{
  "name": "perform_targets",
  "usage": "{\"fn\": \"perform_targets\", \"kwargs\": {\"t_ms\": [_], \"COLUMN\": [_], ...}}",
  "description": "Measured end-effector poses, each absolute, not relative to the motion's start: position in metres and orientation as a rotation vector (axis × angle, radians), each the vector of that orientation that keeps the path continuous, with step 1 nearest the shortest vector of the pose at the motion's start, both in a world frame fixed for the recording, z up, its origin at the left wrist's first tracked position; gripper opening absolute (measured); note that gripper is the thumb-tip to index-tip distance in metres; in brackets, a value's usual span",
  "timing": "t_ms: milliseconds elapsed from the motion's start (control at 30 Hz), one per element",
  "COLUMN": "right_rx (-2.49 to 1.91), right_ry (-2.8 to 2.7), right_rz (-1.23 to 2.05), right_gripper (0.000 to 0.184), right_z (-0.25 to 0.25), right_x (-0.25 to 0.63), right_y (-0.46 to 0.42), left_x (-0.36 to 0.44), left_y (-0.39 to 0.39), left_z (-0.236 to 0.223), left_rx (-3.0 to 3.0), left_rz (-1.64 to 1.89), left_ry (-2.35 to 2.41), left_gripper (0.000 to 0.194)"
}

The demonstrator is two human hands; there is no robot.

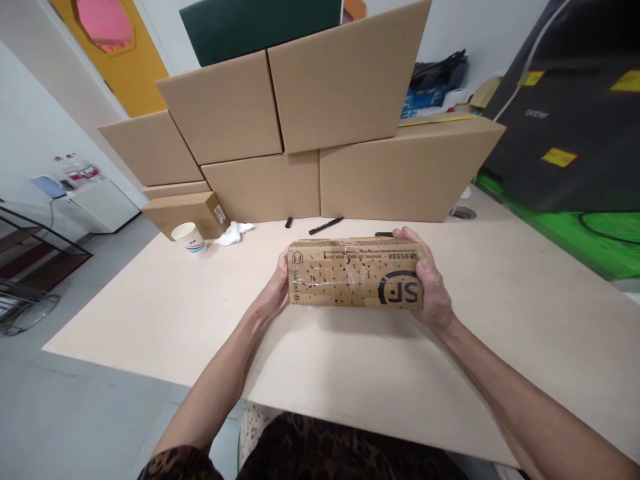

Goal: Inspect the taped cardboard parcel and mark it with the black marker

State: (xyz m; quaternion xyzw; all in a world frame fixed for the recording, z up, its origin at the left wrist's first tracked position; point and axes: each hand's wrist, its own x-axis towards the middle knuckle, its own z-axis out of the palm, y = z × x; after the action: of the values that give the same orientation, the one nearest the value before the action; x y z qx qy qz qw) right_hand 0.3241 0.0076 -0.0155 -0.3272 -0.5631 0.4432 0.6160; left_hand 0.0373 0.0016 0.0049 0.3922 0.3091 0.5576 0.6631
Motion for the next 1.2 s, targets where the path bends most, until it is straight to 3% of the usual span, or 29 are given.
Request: {"fn": "perform_targets", "kwargs": {"t_ms": [200, 500, 700, 933, 1067, 1200], "right_rx": [-0.702, -0.745, -0.782, -0.789, -0.796, -0.803], "right_ry": [-1.157, -1.099, -1.027, -0.89, -0.858, -0.829], "right_rz": [1.06, 1.107, 1.168, 1.176, 1.192, 1.203], "right_gripper": [0.045, 0.044, 0.045, 0.04, 0.036, 0.039], "right_z": [-0.012, -0.01, -0.008, -0.006, -0.005, -0.003], "right_x": [0.325, 0.324, 0.317, 0.313, 0.314, 0.316], "right_y": [0.013, 0.015, 0.014, 0.017, 0.02, 0.022], "left_x": [0.035, 0.031, 0.028, 0.009, 0.002, 0.007], "left_y": [-0.001, -0.003, -0.001, 0.005, 0.002, 0.001], "left_z": [-0.001, 0.001, -0.004, -0.004, 0.001, -0.001], "left_rx": [0.876, 1.027, 1.477, 2.046, 2.233, 2.344], "left_rz": [1.351, 1.335, 1.382, 0.982, 0.865, 0.965], "left_ry": [0.75, 0.681, 0.839, 0.853, 0.864, 0.886], "left_gripper": [0.088, 0.085, 0.086, 0.17, 0.176, 0.166]}}
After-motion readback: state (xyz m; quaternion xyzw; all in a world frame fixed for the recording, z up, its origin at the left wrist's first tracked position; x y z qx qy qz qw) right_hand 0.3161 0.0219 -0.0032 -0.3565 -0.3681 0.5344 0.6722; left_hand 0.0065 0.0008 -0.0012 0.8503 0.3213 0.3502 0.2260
